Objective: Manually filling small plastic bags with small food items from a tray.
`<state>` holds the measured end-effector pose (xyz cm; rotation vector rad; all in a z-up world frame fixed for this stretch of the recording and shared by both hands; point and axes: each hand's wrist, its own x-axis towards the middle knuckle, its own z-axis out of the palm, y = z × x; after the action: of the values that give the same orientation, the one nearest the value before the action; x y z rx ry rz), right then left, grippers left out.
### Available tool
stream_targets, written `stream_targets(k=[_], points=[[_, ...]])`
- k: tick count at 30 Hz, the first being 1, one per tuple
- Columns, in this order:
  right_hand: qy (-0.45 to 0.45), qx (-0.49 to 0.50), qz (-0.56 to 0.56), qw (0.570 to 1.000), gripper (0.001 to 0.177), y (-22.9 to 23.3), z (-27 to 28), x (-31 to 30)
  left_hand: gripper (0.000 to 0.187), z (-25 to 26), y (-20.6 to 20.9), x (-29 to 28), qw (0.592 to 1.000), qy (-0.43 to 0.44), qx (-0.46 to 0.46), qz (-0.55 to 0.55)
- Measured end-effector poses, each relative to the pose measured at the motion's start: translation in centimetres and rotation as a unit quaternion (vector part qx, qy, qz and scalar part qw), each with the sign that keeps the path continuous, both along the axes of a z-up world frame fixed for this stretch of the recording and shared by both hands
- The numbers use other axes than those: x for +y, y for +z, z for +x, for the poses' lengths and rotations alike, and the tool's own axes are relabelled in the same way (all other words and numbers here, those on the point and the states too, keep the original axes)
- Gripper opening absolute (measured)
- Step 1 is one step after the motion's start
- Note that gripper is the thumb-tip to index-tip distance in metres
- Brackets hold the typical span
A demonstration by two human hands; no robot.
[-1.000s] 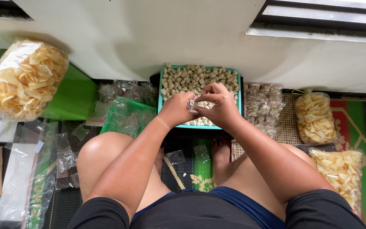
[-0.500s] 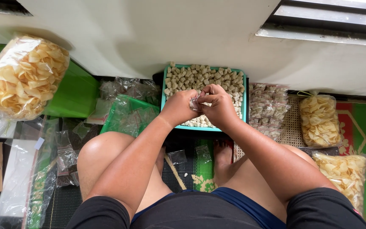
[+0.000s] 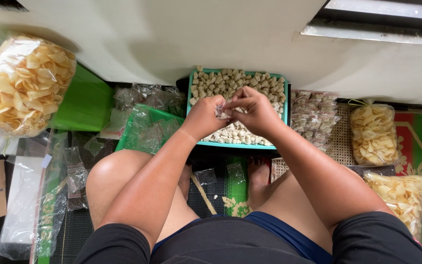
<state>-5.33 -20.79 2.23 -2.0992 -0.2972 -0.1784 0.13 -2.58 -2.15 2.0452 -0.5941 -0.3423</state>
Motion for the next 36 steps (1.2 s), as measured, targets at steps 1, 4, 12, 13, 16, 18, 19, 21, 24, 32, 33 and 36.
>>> stream_targets(k=[1,4,12,13,16,18,19,21,24,32,33,36], points=[[-0.001,0.002,0.0,1.0,0.011,0.6,0.1,-0.6,0.035,-0.1,0.5,0.2,1.0,-0.001,0.002,0.0],[-0.053,0.095,0.053,0.993,0.007,1.5,0.6,-2.4,0.036,0.0,1.3,1.0,0.999,-0.003,0.016,-0.047],[-0.154,0.144,-0.215,0.954,0.017,-11.6,2.2,-10.1,0.039,0.3,0.3,2.2,0.998,-0.022,-0.002,-0.061],[-0.155,0.146,-0.214,0.954,0.017,-11.9,1.8,-9.9,0.039,0.2,0.6,2.1,0.998,-0.023,0.0,-0.06],[-0.124,0.18,-0.282,0.934,0.018,-12.2,1.1,-9.2,0.04,0.0,1.0,1.7,0.998,-0.024,-0.015,-0.056],[-0.139,0.294,-0.307,0.894,0.028,-12.0,0.9,-8.3,0.037,0.0,0.7,1.4,0.994,-0.021,-0.029,-0.103],[-0.138,0.293,-0.306,0.895,0.028,-12.5,1.2,-8.2,0.037,-0.1,0.7,1.1,0.994,-0.019,-0.031,-0.101],[-0.141,0.311,-0.342,0.876,0.033,-13.6,1.5,-7.9,0.042,-0.2,0.6,0.6,0.991,-0.022,-0.025,-0.131],[-0.144,0.316,-0.329,0.878,0.034,-14.0,1.9,-7.2,0.042,-0.4,0.9,0.4,0.99,-0.025,-0.035,-0.133],[-0.144,0.321,-0.316,0.881,0.018,-14.1,2.7,-7.5,0.041,-0.3,0.9,0.9,0.991,-0.02,-0.049,-0.12],[-0.15,0.325,-0.295,0.886,0.016,-13.8,2.8,-7.5,0.042,-0.3,1.1,1.2,0.991,-0.019,-0.057,-0.116],[-0.168,0.316,-0.222,0.907,0.019,-8.4,2.7,-5.2,0.043,-0.3,1.3,1.6,0.991,-0.012,-0.075,-0.11]])
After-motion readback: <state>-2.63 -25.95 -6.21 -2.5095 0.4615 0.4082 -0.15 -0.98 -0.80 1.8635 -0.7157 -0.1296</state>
